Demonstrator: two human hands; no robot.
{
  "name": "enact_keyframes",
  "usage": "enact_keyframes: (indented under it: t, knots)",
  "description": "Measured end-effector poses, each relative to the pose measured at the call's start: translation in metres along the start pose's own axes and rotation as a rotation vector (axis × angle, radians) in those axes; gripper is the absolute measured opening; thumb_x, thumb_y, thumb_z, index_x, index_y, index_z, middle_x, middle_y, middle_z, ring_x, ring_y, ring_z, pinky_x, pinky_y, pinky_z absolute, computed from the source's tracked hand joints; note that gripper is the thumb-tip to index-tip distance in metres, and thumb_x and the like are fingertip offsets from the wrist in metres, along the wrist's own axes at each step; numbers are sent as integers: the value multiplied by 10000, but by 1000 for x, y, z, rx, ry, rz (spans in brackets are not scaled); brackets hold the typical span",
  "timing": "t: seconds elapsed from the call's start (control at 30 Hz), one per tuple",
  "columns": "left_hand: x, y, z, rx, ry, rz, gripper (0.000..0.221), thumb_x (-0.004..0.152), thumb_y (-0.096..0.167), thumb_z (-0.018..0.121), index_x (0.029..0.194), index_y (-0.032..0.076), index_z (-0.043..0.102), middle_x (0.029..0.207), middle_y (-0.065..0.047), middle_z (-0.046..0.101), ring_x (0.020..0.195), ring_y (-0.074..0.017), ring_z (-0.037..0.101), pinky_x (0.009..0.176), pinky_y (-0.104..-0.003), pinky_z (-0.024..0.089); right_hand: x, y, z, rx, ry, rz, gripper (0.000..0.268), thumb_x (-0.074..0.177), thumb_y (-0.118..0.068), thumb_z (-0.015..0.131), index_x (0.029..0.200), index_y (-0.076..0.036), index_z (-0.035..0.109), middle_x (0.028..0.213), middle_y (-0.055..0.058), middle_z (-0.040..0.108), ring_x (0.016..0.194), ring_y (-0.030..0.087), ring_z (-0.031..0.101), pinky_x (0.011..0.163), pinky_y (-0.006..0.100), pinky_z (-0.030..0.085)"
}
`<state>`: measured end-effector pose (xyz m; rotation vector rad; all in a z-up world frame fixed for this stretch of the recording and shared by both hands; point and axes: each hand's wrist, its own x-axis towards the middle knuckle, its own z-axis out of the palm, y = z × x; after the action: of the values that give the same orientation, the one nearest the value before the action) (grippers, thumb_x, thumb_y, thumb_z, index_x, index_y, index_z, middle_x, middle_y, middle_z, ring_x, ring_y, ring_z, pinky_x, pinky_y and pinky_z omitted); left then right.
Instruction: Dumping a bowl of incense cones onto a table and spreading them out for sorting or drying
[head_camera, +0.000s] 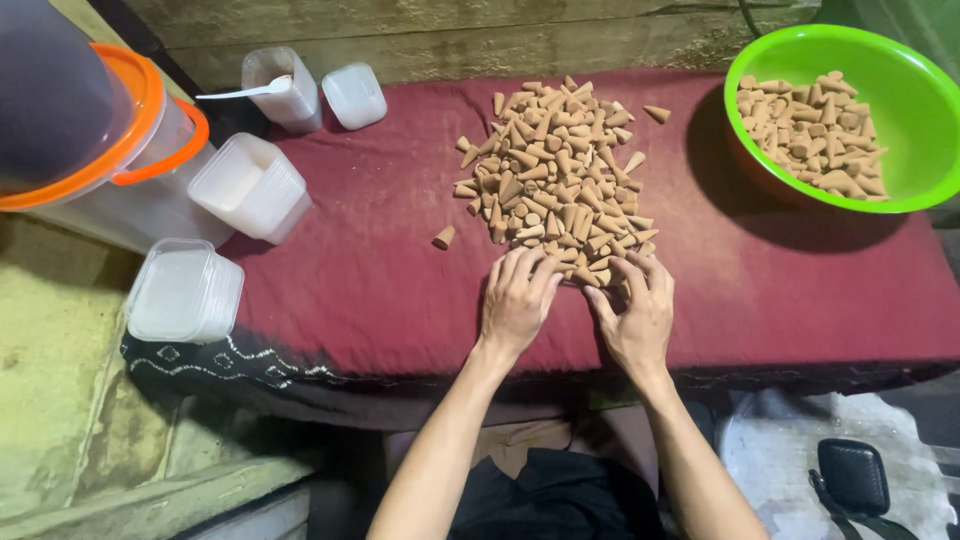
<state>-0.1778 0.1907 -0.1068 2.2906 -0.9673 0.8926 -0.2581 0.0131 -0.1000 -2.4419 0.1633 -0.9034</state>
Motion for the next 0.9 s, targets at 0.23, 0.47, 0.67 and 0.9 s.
enact_keyframes:
  t: [0.23, 0.47, 0.67, 0.9]
  knots:
    - [9, -1, -13, -303, -62, -216, 274, 951, 310, 717, 1171, 152, 671, 1004, -44, 659, 961, -262, 688, 776, -388, 539, 1, 1, -1, 73, 62, 118, 427, 814, -242, 875, 1204, -144, 734, 1209, 87, 641, 1155, 346, 632, 992, 466, 516]
    - [23, 10, -29, -354, -3, -235, 404, 837, 442, 820, 1088, 149, 700, 980, -52, 663, 952, -275, 671, 801, -400, 538, 2, 8, 5, 67, 162, 174, 389, 790, -215, 870, 1151, -131, 754, 1193, 117, 613, 1108, 358, 622, 986, 463, 500]
    - [26, 11, -35, 23, 179, -542, 550, 887, 429, 749, 1327, 127, 616, 1452, -159, 508, 1388, -388, 427, 1127, -542, 331, 6, -8, -6, -12, 35, 88, 572, 853, -339, 776, 1386, -171, 657, 1540, 192, 452, 1420, 519, 382, 1151, 634, 322]
    - [25, 3, -22, 21, -14, -806, 876, 828, 481, 757, 1486, 5, 430, 1548, -288, 348, 1488, -472, 295, 1227, -571, 189, 9, -18, -3, -159, -101, 150, 815, 816, -620, 742, 1490, -213, 530, 1537, 142, 448, 1433, 556, 345, 1147, 672, 339]
